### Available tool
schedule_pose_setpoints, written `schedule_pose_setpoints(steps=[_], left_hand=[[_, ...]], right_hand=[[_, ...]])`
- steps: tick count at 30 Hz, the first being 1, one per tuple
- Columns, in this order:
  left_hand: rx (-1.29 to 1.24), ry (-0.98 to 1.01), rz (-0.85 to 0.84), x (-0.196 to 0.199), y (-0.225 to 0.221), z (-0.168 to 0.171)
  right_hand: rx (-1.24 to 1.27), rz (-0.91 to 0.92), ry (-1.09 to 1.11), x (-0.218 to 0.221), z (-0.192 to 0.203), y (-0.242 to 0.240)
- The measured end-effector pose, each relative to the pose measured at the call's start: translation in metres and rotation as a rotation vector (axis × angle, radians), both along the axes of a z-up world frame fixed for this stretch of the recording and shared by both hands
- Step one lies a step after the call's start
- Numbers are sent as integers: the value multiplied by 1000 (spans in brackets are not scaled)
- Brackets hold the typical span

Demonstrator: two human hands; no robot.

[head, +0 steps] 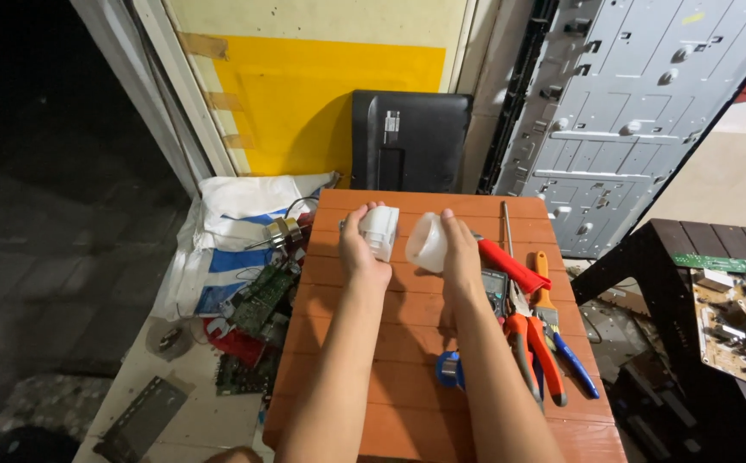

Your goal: Disassembling an LED bulb and using a soldering iron to repair the internal circuit board.

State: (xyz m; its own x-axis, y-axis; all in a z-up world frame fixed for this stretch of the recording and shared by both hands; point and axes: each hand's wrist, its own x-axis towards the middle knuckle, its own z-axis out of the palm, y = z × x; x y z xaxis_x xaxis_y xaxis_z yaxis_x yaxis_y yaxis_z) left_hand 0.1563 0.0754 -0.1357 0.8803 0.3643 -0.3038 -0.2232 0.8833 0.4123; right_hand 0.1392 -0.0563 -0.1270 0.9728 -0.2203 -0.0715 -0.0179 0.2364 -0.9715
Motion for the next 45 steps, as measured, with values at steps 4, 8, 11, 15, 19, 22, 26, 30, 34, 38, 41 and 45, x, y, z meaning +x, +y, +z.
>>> schedule_pose_setpoints(steps=[4, 8, 11, 15, 19, 22, 26, 30, 34, 38, 41, 45], left_hand=[[-269, -66, -206, 23, 8, -33], [-530, -127, -371, 37, 10, -54], [-527, -153, -410, 27, 14, -38], [-540, -138, -396, 29, 14, -46], [-508, -132, -443, 19, 12, -31], [-482, -149, -451, 16, 13, -26], [-424, -157, -470, 28, 17, -41], [-381, -97, -441, 14, 14, -21], [-264, -53, -400, 10, 12, -24], [-148, -80, -384, 7, 13, -20], [-73, -139, -432, -10, 10, 4], [-29, -261, -363, -28, 1, 24]], right_hand=[[284, -28, -13, -2, 8, -1], [671, -4, -59, -12, 24, 2], [638, -148, -58, -8, 22, 2], [-79, -227, -205, 14, -26, -12], [-1196, -220, -380, 23, -65, -8], [-1414, -145, -275, 34, -87, -8], [-1160, -335, -655, 15, -54, -2], [-840, -336, -876, -19, -1, 13], [-867, -180, -1023, -23, 1, 21], [-953, -155, -969, -22, -6, 23], [-982, -184, -954, -21, -8, 22], [-970, -168, -911, -22, -8, 22]])
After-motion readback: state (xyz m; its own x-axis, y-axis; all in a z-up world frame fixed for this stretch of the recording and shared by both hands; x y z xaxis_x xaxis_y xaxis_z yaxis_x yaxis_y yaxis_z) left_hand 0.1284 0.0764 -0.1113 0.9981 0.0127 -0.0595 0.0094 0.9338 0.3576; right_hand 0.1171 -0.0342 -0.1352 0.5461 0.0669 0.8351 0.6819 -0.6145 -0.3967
